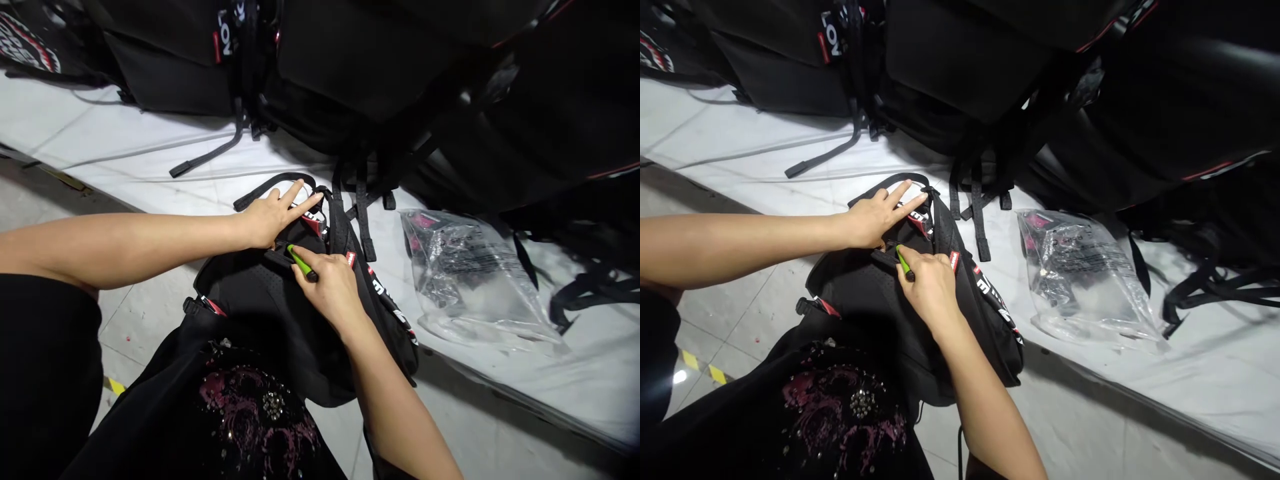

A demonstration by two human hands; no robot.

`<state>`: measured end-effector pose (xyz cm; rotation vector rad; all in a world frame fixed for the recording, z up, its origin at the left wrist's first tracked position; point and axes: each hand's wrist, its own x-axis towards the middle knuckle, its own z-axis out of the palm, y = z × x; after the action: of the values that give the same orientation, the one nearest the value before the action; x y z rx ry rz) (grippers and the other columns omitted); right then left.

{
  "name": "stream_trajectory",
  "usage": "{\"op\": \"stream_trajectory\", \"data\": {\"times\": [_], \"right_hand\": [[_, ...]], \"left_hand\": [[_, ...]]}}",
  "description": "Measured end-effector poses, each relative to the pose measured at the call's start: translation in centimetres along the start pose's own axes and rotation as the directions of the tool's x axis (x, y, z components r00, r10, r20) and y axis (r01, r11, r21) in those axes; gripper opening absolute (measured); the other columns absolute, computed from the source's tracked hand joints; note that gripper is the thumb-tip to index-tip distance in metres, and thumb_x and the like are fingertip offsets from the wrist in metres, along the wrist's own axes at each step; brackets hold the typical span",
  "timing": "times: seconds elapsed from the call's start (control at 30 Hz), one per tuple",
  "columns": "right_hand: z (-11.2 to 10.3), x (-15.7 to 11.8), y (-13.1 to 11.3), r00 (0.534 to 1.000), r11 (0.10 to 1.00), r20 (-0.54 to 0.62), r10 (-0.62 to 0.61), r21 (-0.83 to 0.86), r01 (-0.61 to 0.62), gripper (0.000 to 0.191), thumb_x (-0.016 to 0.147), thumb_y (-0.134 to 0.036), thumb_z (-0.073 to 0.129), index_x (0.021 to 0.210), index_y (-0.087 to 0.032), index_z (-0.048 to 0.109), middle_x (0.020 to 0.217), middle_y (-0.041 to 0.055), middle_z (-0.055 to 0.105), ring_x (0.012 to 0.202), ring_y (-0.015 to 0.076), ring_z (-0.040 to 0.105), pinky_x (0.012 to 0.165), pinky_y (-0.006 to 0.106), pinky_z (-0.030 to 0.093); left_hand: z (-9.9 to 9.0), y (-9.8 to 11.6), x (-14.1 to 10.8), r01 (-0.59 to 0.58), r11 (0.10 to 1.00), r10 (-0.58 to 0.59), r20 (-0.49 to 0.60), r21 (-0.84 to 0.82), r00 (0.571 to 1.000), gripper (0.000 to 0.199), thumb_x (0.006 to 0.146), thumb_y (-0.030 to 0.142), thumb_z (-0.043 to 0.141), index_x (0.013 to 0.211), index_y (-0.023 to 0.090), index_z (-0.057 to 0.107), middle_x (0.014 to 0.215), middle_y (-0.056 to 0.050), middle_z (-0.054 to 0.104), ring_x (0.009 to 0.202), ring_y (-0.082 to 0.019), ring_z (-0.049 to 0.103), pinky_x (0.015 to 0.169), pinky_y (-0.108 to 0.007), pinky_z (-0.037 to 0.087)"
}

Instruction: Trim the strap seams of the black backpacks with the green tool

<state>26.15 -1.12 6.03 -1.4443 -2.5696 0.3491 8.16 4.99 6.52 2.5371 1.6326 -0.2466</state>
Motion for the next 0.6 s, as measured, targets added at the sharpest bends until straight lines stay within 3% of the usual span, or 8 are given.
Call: {"op": "stream_trajectory", "data": {"times": [0.13,0.27,0.4,0.53,0.6], "right_hand": [[-0.4,-0.5,0.4,1.0,0.998,-0.009,-0.012,0.069,0.013,0.032,0.091,-0.022,0.06,0.122,-0.022,0.069,0.106,0.0041,0.076,0.091,0.024,0.073,0.083,0.036,0.054],[-0.4,0.4,0.1,0.999,0.983,0.015,-0.034,0.182,0.03,0.032,0.09,-0.021,0.061,0.12,-0.023,0.07,0.114,0.0028,0.074,0.099,0.0233,0.072,0.089,0.035,0.056],[0.2,1.5,-0.3,0.998,0.971,0.063,-0.004,0.238,-0.011,0.03,0.089,-0.021,0.062,0.118,-0.022,0.071,0.111,0.0041,0.075,0.097,0.0253,0.073,0.088,0.036,0.057],[1.4,1.3,-0.2,1.0,0.946,-0.015,0.019,0.323,-0.013,0.032,0.09,-0.021,0.061,0.121,-0.019,0.069,0.114,0.007,0.074,0.099,0.0252,0.072,0.088,0.036,0.057],[1.8,1.0,0.0,0.998,0.934,-0.049,0.026,0.358,-0.007,0.033,0.089,-0.02,0.062,0.121,-0.017,0.069,0.115,0.0082,0.073,0.1,0.0253,0.072,0.09,0.036,0.057]], "left_hand": [[0.0,-0.8,0.0,-0.073,0.997,0.073,0.006,0.02,0.997,0.126,0.071,0.025,0.079,0.156,0.032,-0.015,0.164,-0.014,0.008,0.128,-0.036,0.043,0.096,-0.041,0.051],[0.5,-1.6,-0.2,-0.129,0.991,0.13,-0.032,0.016,0.991,0.112,0.079,0.022,0.068,0.156,0.034,-0.013,0.165,-0.01,0.01,0.129,-0.032,0.044,0.097,-0.038,0.049],[0.3,-1.6,-0.7,-0.051,0.997,0.051,0.003,-0.053,0.999,0.112,0.079,0.021,0.069,0.155,0.036,-0.012,0.166,-0.01,0.005,0.136,-0.033,0.038,0.098,-0.038,0.049],[-0.2,-1.1,-1.1,0.058,0.992,-0.049,0.087,-0.11,0.995,0.132,0.068,0.029,0.082,0.154,0.035,-0.017,0.164,-0.016,-0.014,0.141,-0.039,0.032,0.1,-0.044,0.048],[-0.2,-0.8,-1.2,0.089,0.992,-0.082,0.079,-0.094,0.994,0.134,0.066,0.028,0.084,0.154,0.034,-0.017,0.164,-0.018,-0.011,0.137,-0.041,0.037,0.097,-0.045,0.05]]}}
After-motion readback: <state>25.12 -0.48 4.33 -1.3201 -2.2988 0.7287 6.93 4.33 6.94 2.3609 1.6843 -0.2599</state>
